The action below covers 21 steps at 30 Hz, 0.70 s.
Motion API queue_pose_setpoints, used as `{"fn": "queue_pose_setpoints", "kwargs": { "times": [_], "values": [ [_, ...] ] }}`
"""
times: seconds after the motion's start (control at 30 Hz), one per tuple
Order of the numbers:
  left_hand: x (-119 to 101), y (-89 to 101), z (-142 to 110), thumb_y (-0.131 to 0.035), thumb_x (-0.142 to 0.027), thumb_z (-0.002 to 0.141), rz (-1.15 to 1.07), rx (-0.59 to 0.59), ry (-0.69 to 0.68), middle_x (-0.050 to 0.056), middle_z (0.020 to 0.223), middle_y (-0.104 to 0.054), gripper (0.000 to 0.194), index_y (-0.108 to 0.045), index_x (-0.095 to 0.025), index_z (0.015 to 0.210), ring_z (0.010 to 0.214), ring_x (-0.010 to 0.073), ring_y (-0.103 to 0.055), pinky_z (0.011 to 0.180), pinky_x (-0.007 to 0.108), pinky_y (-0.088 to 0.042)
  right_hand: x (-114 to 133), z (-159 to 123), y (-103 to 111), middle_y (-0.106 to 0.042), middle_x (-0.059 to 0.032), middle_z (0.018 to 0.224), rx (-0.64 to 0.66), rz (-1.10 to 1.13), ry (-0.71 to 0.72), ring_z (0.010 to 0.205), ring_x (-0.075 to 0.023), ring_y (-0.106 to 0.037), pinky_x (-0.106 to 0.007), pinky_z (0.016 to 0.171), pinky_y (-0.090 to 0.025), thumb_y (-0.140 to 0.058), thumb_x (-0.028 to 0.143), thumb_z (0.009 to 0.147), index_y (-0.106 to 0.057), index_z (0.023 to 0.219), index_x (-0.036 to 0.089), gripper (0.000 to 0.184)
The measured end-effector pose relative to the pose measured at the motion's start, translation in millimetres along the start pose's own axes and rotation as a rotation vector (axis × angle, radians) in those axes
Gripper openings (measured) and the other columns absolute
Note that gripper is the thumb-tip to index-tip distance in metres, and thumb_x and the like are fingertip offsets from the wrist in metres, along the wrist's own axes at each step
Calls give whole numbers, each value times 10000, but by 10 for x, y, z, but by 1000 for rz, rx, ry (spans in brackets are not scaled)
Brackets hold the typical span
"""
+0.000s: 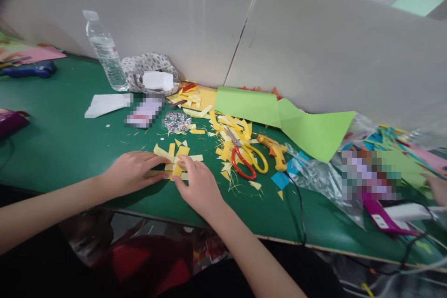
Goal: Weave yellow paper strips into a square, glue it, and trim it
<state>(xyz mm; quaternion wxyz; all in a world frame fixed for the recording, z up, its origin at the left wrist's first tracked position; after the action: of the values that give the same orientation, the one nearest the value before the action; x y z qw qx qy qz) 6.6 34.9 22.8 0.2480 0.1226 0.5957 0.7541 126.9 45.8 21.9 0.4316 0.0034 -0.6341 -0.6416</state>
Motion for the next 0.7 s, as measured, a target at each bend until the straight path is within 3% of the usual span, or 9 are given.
{"fn": "queue_pose_setpoints", "kwargs": {
  "times": [0.17,0.23,0.33,0.43,0.53,0.63,0.7],
  "values": [
    [-12,8,2,-455,-426,869,-15,12,-12,81,925,-689,322,-579,-188,1047,814,222,-651,677,311,-492,-5,12,35,-591,-84,1184,-57,-123,14,1088,-241,-540,-407,897,-445,-585,315,799,-457,1184,198,422],
    [-2,34,-4,-455,-440,865,-56,7,1,81,966,-684,378,-528,-201,1150,844,235,-649,701,328,-494,-23,22,35,-599,-90,1167,-55,-143,10,1073,-253,-545,-413,890,-443,-605,351,782,-457,1188,188,462],
    [36,120,-19,-391,-440,893,-263,-49,30,77,1191,-599,488,-328,-259,1342,954,227,-625,761,332,-490,-43,40,30,-620,-91,1129,-44,-145,10,1050,-261,-554,-417,870,-444,-601,363,782,-434,1215,184,497],
    [182,245,-40,-242,-369,941,-564,-215,133,75,1324,-488,448,-250,-273,1379,979,181,-610,802,307,-482,-43,58,35,-634,-92,1086,-30,-162,8,1018,-258,-567,-418,849,-443,-594,397,779,-461,1168,193,459],
    [321,249,-43,-279,-370,930,-646,-274,251,73,1196,-575,391,-414,-242,1274,924,177,-611,799,315,-480,-42,67,31,-640,-73,1058,-1,-173,-10,974,-237,-578,-389,813,-456,-591,437,775,-489,1084,199,403],
    [375,158,-20,-362,-400,900,-625,-195,321,50,984,-652,317,-542,-212,1080,846,176,-615,733,303,-488,-39,58,30,-639,-71,1050,-5,-187,-2,971,-233,-576,-376,799,-463,-571,460,785,-475,1094,196,417],
    [391,94,-13,-278,-411,923,-733,-163,351,41,824,-670,369,-534,-185,1064,745,167,-625,675,294,-497,-35,46,45,-631,-92,1050,-43,-226,25,978,-250,-573,-393,802,-461,-556,481,788,-474,1110,188,443]
  ]
}}
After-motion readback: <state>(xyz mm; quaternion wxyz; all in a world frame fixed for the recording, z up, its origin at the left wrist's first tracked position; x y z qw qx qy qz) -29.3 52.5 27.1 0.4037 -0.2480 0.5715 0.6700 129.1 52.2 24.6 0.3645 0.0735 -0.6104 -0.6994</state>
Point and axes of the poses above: each hand's wrist, its own z-axis towards the middle knuckle, its own y-axis out of the back of the hand, x = y × z, the point moved 8 cm from there along z, towards the middle knuckle
